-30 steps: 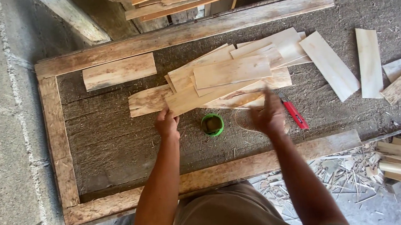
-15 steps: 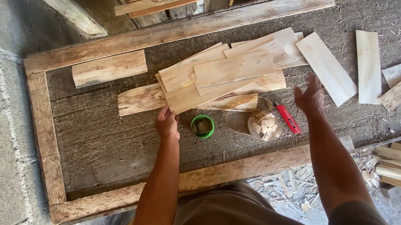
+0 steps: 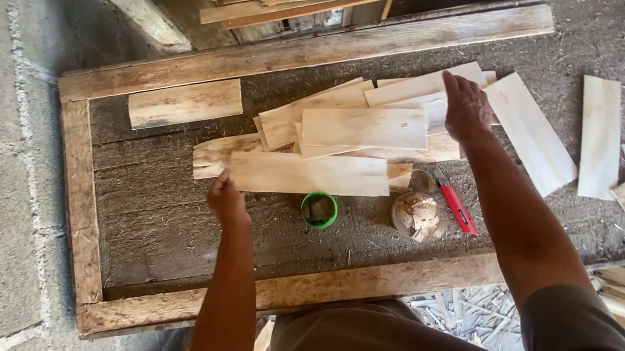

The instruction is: Sorting, trimming, and arranging thin wood slats or shingles on a workshop bench.

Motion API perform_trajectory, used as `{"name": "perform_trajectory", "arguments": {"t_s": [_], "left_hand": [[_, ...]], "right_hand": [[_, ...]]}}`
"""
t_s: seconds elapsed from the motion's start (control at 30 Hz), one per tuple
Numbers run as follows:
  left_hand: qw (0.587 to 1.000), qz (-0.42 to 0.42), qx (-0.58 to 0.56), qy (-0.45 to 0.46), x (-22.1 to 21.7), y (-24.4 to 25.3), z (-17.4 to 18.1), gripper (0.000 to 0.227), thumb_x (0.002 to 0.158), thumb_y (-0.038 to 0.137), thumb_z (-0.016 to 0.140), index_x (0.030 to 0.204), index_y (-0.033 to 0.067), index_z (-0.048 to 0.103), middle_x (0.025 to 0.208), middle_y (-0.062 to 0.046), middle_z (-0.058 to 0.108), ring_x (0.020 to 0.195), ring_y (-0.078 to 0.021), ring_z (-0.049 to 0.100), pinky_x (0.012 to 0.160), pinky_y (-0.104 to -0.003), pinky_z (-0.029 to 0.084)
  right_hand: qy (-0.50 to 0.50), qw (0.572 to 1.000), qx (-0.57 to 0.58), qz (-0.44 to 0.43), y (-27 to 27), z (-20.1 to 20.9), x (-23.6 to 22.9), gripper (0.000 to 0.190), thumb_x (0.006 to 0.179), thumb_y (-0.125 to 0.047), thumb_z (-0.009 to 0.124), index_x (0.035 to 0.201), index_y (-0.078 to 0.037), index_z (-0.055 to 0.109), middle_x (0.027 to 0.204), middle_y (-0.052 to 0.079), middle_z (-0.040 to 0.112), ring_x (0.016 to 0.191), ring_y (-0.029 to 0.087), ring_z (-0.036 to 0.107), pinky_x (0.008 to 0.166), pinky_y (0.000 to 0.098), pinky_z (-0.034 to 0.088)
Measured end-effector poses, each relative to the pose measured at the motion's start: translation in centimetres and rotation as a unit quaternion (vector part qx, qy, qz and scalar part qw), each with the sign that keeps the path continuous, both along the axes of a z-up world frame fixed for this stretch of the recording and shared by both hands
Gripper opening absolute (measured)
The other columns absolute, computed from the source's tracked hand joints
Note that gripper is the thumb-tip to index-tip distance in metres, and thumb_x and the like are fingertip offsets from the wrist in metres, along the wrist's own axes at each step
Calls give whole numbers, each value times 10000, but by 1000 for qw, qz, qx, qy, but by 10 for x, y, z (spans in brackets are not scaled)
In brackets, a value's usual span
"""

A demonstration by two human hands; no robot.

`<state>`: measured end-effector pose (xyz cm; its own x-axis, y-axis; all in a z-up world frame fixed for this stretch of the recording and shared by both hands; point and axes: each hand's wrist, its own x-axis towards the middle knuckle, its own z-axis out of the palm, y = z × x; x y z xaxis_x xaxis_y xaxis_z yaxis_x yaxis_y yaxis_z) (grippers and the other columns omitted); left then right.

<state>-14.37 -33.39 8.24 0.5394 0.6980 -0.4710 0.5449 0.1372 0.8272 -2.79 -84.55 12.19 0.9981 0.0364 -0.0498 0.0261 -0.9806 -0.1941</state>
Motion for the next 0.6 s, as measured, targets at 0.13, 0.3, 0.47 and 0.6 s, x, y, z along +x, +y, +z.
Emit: {"name": "perform_trajectory", "arguments": {"t_s": [0.13, 0.3, 0.47, 0.6], "left_hand": [[997, -53, -49, -38, -5, -19, -40, 290, 1011, 81, 563, 1248, 134, 723, 1186, -88, 736, 828, -82, 722, 631, -198, 647], [986, -144, 76, -21, -10, -44, -79, 282, 993, 128, 671, 1268, 92, 724, 1179, -168, 768, 938, -204, 714, 794, -312, 610], [966, -64, 234, 84, 2, -19, -61, 328, 1008, 136, 669, 1334, 97, 652, 1491, -189, 486, 1197, -283, 620, 918, -353, 622], [956, -99, 248, 121, 15, 17, -6, 629, 928, 182, 709, 1496, 139, 441, 1684, -216, 139, 1453, -424, 358, 1010, -481, 543]], "right_hand": [[58, 995, -15, 77, 33, 0, 40, 769, 863, 155, 590, 1559, -125, 420, 1489, 132, 558, 1388, 312, 495, 1156, 470, 408], [136, 967, -19, 214, 81, -1, 65, 657, 990, -141, 654, 1578, -147, 360, 1575, 104, 461, 1409, 322, 438, 1196, 489, 320], [133, 958, -32, 254, 96, -17, 69, 719, 920, -170, 706, 1559, -155, 379, 1608, 82, 407, 1462, 299, 403, 1190, 468, 318], [142, 957, -34, 252, 93, -28, 72, 695, 928, -178, 718, 1549, -164, 407, 1565, 89, 470, 1413, 314, 460, 1190, 466, 343]]}}
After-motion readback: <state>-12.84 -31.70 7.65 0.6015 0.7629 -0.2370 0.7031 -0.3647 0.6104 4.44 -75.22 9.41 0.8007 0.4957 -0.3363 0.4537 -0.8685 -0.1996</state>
